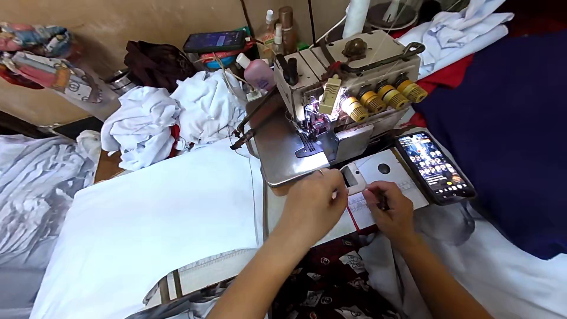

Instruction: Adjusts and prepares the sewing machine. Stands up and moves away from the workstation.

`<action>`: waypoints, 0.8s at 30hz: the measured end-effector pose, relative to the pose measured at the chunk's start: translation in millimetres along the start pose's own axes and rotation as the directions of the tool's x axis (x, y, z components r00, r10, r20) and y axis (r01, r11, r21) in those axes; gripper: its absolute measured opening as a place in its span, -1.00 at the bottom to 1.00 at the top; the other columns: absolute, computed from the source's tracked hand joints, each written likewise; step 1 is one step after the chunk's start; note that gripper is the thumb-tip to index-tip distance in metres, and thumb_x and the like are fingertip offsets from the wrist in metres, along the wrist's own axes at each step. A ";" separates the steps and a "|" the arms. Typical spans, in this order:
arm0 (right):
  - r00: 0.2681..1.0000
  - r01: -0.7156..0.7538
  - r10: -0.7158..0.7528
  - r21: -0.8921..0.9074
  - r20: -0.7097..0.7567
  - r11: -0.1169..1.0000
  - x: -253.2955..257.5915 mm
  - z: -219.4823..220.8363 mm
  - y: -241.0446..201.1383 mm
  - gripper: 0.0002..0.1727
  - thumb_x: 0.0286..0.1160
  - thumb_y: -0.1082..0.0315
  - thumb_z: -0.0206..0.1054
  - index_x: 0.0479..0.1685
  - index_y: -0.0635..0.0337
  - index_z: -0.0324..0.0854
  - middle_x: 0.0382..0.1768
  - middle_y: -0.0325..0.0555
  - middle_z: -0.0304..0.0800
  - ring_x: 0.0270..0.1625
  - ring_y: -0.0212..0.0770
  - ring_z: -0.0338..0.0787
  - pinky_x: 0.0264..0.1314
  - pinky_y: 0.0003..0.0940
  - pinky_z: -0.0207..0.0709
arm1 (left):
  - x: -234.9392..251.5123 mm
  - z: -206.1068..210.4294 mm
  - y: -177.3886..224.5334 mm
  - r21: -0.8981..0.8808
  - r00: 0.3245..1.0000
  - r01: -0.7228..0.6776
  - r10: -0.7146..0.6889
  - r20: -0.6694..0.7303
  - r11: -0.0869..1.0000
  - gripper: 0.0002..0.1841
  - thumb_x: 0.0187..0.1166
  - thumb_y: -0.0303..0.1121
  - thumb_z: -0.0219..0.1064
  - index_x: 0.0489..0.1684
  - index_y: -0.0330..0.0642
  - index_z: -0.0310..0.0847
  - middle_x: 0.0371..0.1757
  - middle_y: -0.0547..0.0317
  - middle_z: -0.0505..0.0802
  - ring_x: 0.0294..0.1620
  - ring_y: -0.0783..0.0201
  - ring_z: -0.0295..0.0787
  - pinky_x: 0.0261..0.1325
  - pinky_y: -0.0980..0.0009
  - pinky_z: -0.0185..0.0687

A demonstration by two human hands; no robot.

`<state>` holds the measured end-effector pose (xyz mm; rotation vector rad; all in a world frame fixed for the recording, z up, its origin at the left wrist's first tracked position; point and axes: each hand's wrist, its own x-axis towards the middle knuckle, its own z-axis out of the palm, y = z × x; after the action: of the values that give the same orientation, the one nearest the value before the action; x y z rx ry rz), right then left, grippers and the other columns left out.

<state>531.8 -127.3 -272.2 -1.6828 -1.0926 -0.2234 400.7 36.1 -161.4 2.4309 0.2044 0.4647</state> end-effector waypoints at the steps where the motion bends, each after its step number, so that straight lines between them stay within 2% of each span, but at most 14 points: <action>1: 1.000 -0.008 0.008 0.045 -0.001 0.999 0.4 -1.3 -0.1 -0.64 0.71 0.22 0.25 0.06 0.44 0.57 -0.30 -0.11 0.72 -0.31 -0.70 0.60 -0.19 -0.86 0.47 | 1.8 10.6 2.2 0.028 0.999 0.011 -0.012 0.030 1.000 -0.82 0.59 -0.36 0.29 -0.28 -0.28 0.76 -0.38 0.03 0.78 -0.37 0.15 0.75 -0.24 0.23 0.68; 4: 0.999 -0.007 0.005 0.040 0.051 0.999 1.5 -1.1 1.3 -0.50 0.58 0.19 0.37 0.35 0.40 0.58 -0.03 0.00 0.85 -0.26 -0.56 0.68 -0.26 -0.76 0.50 | 6.2 34.2 0.3 0.040 0.985 0.069 -0.074 0.154 0.997 -0.82 0.64 -0.43 0.23 -0.11 -0.33 0.74 -0.25 -0.09 0.84 -0.22 -0.01 0.83 -0.10 0.06 0.70; 5: 0.999 0.002 -0.003 0.017 0.054 1.000 1.4 0.2 2.3 -0.53 0.54 0.20 0.41 0.30 0.35 0.66 0.00 0.03 0.87 -0.27 -0.51 0.70 -0.28 -0.71 0.51 | 7.5 36.8 0.4 0.033 0.968 0.105 -0.109 0.225 0.994 -0.80 0.67 -0.45 0.20 0.04 -0.31 0.72 -0.16 -0.11 0.86 -0.12 -0.05 0.86 -0.01 -0.01 0.70; 8: 1.000 -0.005 0.005 -0.036 -0.002 0.999 3.1 4.3 2.9 -0.76 0.52 0.30 0.39 -0.11 0.33 0.82 -0.24 0.02 0.86 -0.38 -0.46 0.65 -0.30 -0.70 0.48 | 9.1 28.6 4.6 0.039 0.890 0.180 -0.180 0.420 0.983 -0.64 0.70 -0.52 0.15 0.44 -0.22 0.55 0.14 -0.16 0.83 0.09 -0.13 0.84 0.17 -0.11 0.66; 9: 1.000 -0.026 0.026 -0.066 -0.007 0.997 3.5 4.7 1.8 -0.77 0.52 0.29 0.37 -0.18 0.31 0.82 -0.30 -0.01 0.85 -0.39 -0.46 0.65 -0.30 -0.70 0.48 | 7.3 23.0 4.9 0.029 0.902 0.176 -0.173 0.396 0.984 -0.62 0.69 -0.51 0.16 0.46 -0.20 0.56 0.16 -0.13 0.84 0.07 -0.07 0.85 0.17 -0.05 0.69; 10: 0.999 -0.045 0.045 -0.097 -0.005 0.994 4.0 5.1 0.5 -0.76 0.52 0.28 0.37 -0.21 0.31 0.82 -0.33 -0.02 0.84 -0.39 -0.43 0.68 -0.30 -0.66 0.52 | 5.0 17.3 3.4 0.002 0.941 0.154 -0.147 0.305 0.988 -0.66 0.68 -0.48 0.20 0.37 -0.22 0.63 0.12 -0.07 0.87 0.00 0.03 0.88 0.13 0.05 0.75; 12: 0.995 -0.094 0.098 -0.164 0.017 0.982 6.5 6.7 -5.1 -0.75 0.50 0.24 0.37 -0.22 0.28 0.83 -0.32 -0.01 0.87 -0.36 -0.32 0.78 -0.30 -0.50 0.61 | 3.3 6.5 -5.4 -0.076 0.997 0.081 -0.081 -0.002 0.994 -0.80 0.65 -0.42 0.27 0.04 -0.27 0.77 -0.18 0.06 0.90 -0.23 0.25 0.87 -0.07 0.28 0.78; 14: 0.984 -0.163 0.174 -0.213 0.034 0.963 10.9 9.0 -12.5 -0.74 0.48 0.23 0.38 -0.22 0.28 0.83 -0.32 0.03 0.87 -0.36 -0.18 0.82 -0.33 -0.28 0.65 | 8.8 -8.0 -13.5 -0.112 0.970 0.058 -0.083 -0.229 0.992 -0.87 0.63 -0.39 0.34 -0.13 -0.26 0.75 -0.33 0.17 0.85 -0.38 0.41 0.78 -0.24 0.43 0.74; 16: 0.970 -0.219 0.236 -0.229 0.052 0.948 15.5 11.0 -17.5 -0.77 0.47 0.28 0.40 -0.15 0.28 0.83 -0.27 0.06 0.89 -0.32 -0.08 0.84 -0.29 -0.10 0.66 | 19.3 -20.3 -20.2 -0.036 0.921 0.087 -0.094 -0.377 0.996 -0.89 0.58 -0.39 0.40 -0.16 -0.24 0.74 -0.33 0.16 0.82 -0.41 0.42 0.73 -0.31 0.47 0.69; 17: 0.968 -0.220 0.241 -0.228 0.069 0.949 17.7 12.1 -19.4 -0.77 0.45 0.37 0.39 -0.02 0.26 0.83 -0.15 0.06 0.91 -0.24 -0.03 0.87 -0.23 -0.03 0.69 | 25.6 -24.8 -24.0 0.003 0.902 0.113 -0.101 -0.421 0.994 -0.90 0.58 -0.40 0.41 -0.16 -0.25 0.75 -0.27 0.12 0.82 -0.37 0.39 0.73 -0.28 0.46 0.69; 18: 0.967 -0.207 0.233 -0.224 0.100 0.952 19.4 12.2 -21.2 -0.62 0.38 0.52 0.37 0.21 0.24 0.79 0.08 0.08 0.90 -0.11 0.05 0.92 -0.16 0.07 0.73 | 31.7 -27.4 -28.0 0.036 0.889 0.137 -0.107 -0.445 0.990 -0.90 0.57 -0.42 0.42 -0.16 -0.26 0.76 -0.21 0.07 0.82 -0.32 0.35 0.75 -0.23 0.45 0.69; 20: 0.963 -0.166 0.211 -0.246 0.170 0.955 21.8 11.9 -22.7 -0.27 0.24 0.70 0.29 0.59 0.19 0.55 0.50 0.04 0.67 0.03 0.16 0.92 -0.18 0.14 0.72 | 41.1 -28.3 -34.1 0.079 0.881 0.176 -0.121 -0.458 0.981 -0.92 0.56 -0.44 0.42 -0.18 -0.27 0.78 -0.16 0.00 0.82 -0.25 0.27 0.77 -0.17 0.40 0.70; 22: 0.963 -0.137 0.191 -0.265 0.189 0.955 21.8 12.5 -21.2 -0.18 0.16 0.74 0.26 0.65 0.16 0.50 0.62 0.00 0.55 -0.03 0.16 0.92 -0.30 0.13 0.70 | 46.6 -28.2 -35.3 0.083 0.883 0.207 -0.150 -0.445 0.975 -0.91 0.56 -0.43 0.43 -0.19 -0.27 0.80 -0.15 -0.02 0.83 -0.22 0.23 0.79 -0.13 0.34 0.72; 24: 0.968 -0.113 0.167 -0.269 0.187 0.956 19.2 13.0 -18.0 -0.25 0.16 0.70 0.28 0.56 0.14 0.59 0.61 0.03 0.55 -0.07 0.15 0.92 -0.36 0.11 0.68 | 50.0 -27.0 -34.8 0.067 0.874 0.234 -0.179 -0.451 0.970 -0.90 0.53 -0.40 0.47 -0.25 -0.25 0.81 -0.21 0.01 0.82 -0.23 0.23 0.77 -0.13 0.32 0.68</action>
<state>524.5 -105.7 -253.7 -2.0455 -1.1275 -0.1003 435.7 91.6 -149.6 2.3476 0.7002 0.9273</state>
